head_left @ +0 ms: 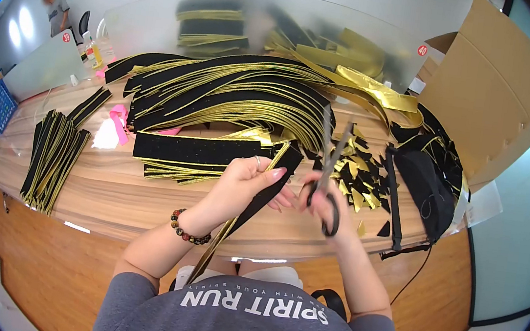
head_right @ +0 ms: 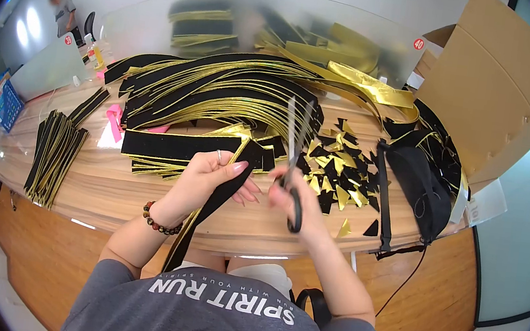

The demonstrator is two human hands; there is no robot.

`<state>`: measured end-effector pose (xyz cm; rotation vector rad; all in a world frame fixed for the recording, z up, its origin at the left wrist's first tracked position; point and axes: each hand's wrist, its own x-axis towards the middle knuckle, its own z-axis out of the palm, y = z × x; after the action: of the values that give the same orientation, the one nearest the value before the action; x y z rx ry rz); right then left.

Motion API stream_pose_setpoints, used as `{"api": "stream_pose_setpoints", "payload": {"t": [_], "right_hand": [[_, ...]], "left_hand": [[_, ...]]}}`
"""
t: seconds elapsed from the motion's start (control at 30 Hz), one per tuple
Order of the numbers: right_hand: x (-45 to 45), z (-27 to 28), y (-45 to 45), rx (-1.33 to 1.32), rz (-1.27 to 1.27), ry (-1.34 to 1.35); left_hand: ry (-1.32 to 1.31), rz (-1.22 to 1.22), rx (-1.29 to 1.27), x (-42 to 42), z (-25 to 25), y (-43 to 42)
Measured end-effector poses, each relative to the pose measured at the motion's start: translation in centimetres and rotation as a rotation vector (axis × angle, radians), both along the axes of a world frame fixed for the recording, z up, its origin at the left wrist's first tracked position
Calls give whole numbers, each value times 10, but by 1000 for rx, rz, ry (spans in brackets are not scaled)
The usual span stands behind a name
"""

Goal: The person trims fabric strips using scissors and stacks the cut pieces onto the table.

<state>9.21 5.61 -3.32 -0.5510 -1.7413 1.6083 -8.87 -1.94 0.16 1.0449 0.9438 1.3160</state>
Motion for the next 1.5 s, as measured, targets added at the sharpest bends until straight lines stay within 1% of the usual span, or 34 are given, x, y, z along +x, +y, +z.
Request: {"api": "stream_pose_setpoints", "payload": {"t": [0.03,0.1,0.13,0.23,0.3,0.37,0.5,0.6,0.67,0.73,0.8,0.87,1.0,1.1,1.17,1.23,1.3,1.33,1.4,1.47,1.5], "right_hand": [[4,-9,-4,32,92,-39],[6,-18,-18,-33,134,-103],[5,-27,-18,-16,160,-84],[6,-19,-20,-7,202,-143],[6,-19,-21,-18,221,-159],[2,-18,-22,45,132,-105],[1,-22,-21,109,120,-135],[-1,-23,-23,99,98,-93],[-2,-28,-23,42,97,-55],[-3,-20,-28,5,76,-33],[-2,-18,-29,-31,55,-10],[2,-19,-25,-1,74,-138],[2,-15,-28,0,14,-138],[3,-14,-27,-4,-7,-152],[3,-17,-26,69,-34,-197],[3,-16,-26,79,-34,-194],[3,-15,-26,91,-31,-189],[2,-15,-28,49,-28,-162],[2,-14,-28,7,-21,-133],[3,-10,-28,18,0,-275],[3,-10,-27,18,4,-272]], "left_hand": [[-4,2,-2,-1,-1,0],[23,-7,31,-1,-5,2],[20,-14,27,1,-6,2],[73,-29,14,7,-8,3],[146,9,84,9,-9,2],[151,-3,79,9,-8,1],[147,-9,79,8,-9,0],[145,-15,103,6,-10,-1],[142,-14,105,6,-10,-1],[139,-11,107,6,-10,-1],[76,-14,94,7,-9,-1],[55,-11,83,8,-10,-1],[4,-28,78,8,-12,2],[16,-42,68,8,-12,2],[20,-17,77,8,-13,3],[24,10,84,11,-12,3],[123,103,89,15,-8,2],[127,109,89,13,-8,2],[277,91,116,9,-9,2],[318,103,97,9,-4,-1],[357,113,79,8,-3,-2]]}}
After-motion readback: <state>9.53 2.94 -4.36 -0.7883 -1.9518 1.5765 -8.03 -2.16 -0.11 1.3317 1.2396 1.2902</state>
